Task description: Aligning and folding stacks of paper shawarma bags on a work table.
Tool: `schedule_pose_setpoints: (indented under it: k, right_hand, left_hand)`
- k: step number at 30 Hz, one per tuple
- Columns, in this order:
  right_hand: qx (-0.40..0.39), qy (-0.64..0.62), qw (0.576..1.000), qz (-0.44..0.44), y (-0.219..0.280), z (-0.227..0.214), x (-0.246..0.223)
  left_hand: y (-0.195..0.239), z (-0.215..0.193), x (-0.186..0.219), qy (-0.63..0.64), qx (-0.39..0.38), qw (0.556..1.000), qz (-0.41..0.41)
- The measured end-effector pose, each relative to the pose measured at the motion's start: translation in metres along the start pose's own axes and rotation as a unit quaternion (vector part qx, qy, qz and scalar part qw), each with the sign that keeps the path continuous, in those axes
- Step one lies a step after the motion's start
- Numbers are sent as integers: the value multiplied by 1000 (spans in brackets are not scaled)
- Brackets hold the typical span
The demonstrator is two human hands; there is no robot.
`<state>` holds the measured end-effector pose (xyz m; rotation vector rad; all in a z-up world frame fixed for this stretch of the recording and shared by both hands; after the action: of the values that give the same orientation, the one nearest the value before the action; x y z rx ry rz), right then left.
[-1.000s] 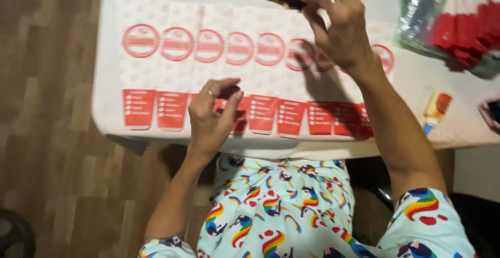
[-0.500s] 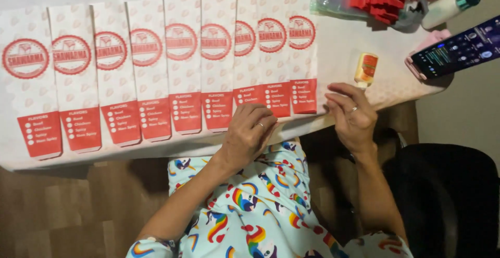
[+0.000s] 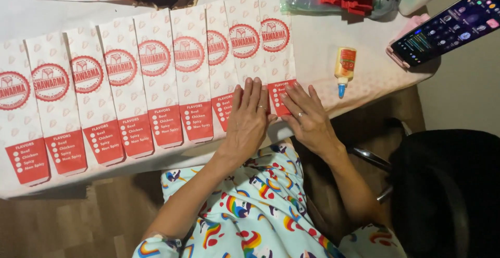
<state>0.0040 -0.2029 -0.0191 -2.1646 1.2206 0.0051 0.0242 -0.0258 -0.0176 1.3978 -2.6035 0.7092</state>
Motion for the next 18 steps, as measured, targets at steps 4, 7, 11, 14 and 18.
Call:
schedule_pose_setpoints:
  k: [4, 7, 11, 14, 18]
  right_hand:
    - [-25, 4, 999, 23, 9, 0, 9]
    - [-29, -1, 999, 33, 10, -2, 12]
    - [-34, -15, 998, 46, 10, -4, 11]
    - [-33, -25, 998, 48, 13, -1, 16]
    - [-17, -42, 998, 50, 9, -6, 14]
  left_hand:
    - [0, 12, 4, 19, 10, 1000, 1]
    - [-4, 18, 8, 16, 17, 1000, 6]
    - [-6, 27, 10, 18, 7, 1000, 5]
    - [-5, 24, 9, 23, 12, 1000, 8]
    - [-4, 23, 10, 33, 19, 999, 7]
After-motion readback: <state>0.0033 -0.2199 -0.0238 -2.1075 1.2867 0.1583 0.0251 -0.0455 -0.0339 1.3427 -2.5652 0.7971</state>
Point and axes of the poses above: each hand's wrist, its own y-axis away from the middle knuckle, its own z-axis out of the palm, x = y × z, the point moved 2 cm from there along -y, towards the middle knuckle, and after that the axes turned 1 degree about y, right-handed, at the moved point
